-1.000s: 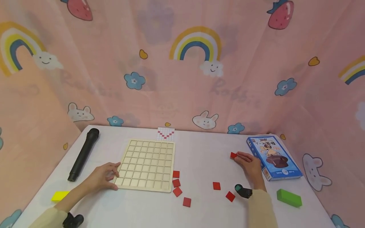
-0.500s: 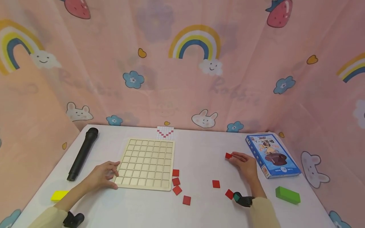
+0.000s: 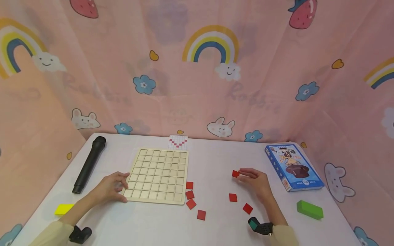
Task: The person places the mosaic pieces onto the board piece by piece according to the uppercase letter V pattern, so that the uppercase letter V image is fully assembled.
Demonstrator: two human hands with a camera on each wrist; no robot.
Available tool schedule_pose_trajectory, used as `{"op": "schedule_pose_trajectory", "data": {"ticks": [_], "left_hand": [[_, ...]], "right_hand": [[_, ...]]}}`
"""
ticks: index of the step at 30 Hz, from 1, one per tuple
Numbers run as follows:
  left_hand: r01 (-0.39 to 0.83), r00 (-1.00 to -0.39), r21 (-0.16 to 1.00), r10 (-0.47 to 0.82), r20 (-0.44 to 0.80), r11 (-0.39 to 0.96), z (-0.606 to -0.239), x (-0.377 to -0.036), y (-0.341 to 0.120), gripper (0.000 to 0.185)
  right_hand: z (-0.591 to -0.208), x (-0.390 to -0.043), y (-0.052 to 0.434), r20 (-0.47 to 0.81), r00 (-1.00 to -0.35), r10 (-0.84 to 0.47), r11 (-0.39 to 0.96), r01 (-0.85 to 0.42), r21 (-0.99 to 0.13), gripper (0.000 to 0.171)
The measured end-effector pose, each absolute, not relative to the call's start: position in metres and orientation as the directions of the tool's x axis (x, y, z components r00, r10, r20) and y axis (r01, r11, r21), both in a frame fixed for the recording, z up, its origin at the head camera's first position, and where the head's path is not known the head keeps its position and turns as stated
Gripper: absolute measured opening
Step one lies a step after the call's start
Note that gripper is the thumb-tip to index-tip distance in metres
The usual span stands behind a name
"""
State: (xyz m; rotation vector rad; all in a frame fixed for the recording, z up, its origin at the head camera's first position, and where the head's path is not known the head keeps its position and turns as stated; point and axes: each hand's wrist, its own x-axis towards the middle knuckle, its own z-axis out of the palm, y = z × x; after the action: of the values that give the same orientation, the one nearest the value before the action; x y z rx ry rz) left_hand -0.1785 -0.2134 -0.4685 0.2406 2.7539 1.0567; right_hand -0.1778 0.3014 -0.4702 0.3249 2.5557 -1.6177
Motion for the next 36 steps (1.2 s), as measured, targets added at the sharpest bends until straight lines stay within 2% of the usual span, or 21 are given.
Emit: {"op": "schedule_pose_trajectory", "data": {"ticks": [11,29,36], "left_hand": [[0.141,-0.964,0.620,0.250,-0.092,0.772,-0.468,-0.182,-0.214,0.042],[0.098,-0.967,0.641,0.226,-0.121,0.761,-0.466,-0.182,-0.210,0.042],[0.114,-0.963,0.629,0.241,-0.119,0.769,-0.465,-0.183,-0.210,0.042]], "right_hand": [[-0.466,-0.164,0.254,-0.238,-0.966,0.102,0.356,0.259,-0.898,0.050],[-0.472,-0.163,0.181,-0.162,-0.978,0.134,0.297,0.195,-0.935,0.033],[-0.481,-0.162,0.156,-0.143,-0.984,0.107,0.252,0.166,-0.953,0.033]]}}
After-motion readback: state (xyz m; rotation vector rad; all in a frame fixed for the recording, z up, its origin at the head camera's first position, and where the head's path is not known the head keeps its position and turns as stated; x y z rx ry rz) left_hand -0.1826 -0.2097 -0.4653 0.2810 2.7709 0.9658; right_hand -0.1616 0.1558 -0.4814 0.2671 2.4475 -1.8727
